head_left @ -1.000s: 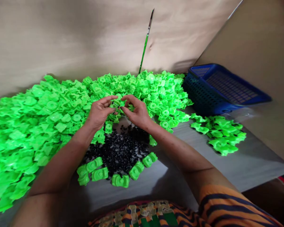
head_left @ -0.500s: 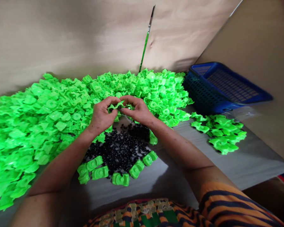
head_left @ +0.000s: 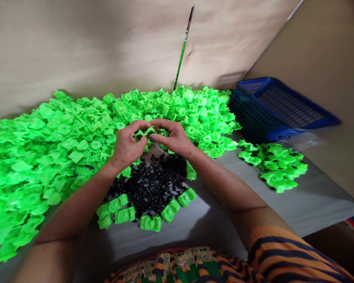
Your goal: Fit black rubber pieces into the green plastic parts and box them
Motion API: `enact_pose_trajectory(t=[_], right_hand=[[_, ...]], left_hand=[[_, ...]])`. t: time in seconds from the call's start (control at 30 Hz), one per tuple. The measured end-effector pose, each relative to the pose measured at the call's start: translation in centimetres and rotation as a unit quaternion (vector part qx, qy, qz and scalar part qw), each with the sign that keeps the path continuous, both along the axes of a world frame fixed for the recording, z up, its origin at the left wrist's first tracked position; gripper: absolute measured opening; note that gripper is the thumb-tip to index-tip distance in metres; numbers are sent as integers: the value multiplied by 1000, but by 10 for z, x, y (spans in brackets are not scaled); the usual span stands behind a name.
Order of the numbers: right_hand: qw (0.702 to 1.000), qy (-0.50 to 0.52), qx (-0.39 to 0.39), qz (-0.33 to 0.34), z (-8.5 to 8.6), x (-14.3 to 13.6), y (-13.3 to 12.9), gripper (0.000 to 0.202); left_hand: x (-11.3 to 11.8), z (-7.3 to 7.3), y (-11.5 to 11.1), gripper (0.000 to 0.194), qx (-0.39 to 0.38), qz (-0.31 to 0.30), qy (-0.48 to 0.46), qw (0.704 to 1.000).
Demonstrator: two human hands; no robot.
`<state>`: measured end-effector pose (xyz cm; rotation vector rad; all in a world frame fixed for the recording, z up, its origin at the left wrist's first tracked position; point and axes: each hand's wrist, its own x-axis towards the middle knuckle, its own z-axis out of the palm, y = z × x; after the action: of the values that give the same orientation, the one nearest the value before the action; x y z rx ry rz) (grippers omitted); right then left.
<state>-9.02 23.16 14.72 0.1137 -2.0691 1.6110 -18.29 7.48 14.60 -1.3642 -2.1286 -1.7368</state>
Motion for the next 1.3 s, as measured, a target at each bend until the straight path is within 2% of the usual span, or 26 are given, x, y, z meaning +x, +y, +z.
enact_pose_trajectory(t=[0.27, 0.53, 0.63, 0.73, 0.83, 0.87, 0.93, 1.0, 1.07, 1.13, 1.2, 1.3], right_hand=[[997, 38, 65, -23, 0, 1, 2, 44], [996, 46, 71, -19, -2, -1, 3, 41], [996, 28, 71, -39, -4, -1, 5, 37], [993, -7, 88, -77, -9, -4, 11, 33], [979, -63, 175, -82, -13, -5, 8, 16], [969, -86, 223, -57, -13, -4, 4, 14], [931, -137, 338, 19, -10, 1, -10, 25], [868, -192, 452, 78, -6, 6, -27, 40], [802, -233, 542, 98, -2, 10, -41, 49], [753, -255, 598, 102, -1, 11, -50, 52], [727, -268, 624, 101, -1, 9, -54, 48], [716, -288, 631, 78, -4, 5, -53, 40]], left_hand=[[3, -2, 2, 28, 28, -30, -50, 998], [1, -1, 5, 22, 37, -57, -96, 993], [-7, -4, 5, 24, 17, -47, -106, 993], [-23, -7, 3, 35, 25, -15, -145, 989], [-36, -7, 1, 45, 61, 4, -188, 980], [-38, -6, 0, 45, 72, 5, -203, 977], [-38, -3, 0, 41, 85, 4, -234, 969], [-35, 1, 0, 38, 86, 2, -266, 960], [-33, 4, 0, 34, 82, -1, -297, 951], [-32, 6, 0, 31, 82, -3, -324, 943], [-32, 8, -1, 28, 86, -9, -344, 935], [-31, 10, 1, 33, 88, -16, -353, 931]])
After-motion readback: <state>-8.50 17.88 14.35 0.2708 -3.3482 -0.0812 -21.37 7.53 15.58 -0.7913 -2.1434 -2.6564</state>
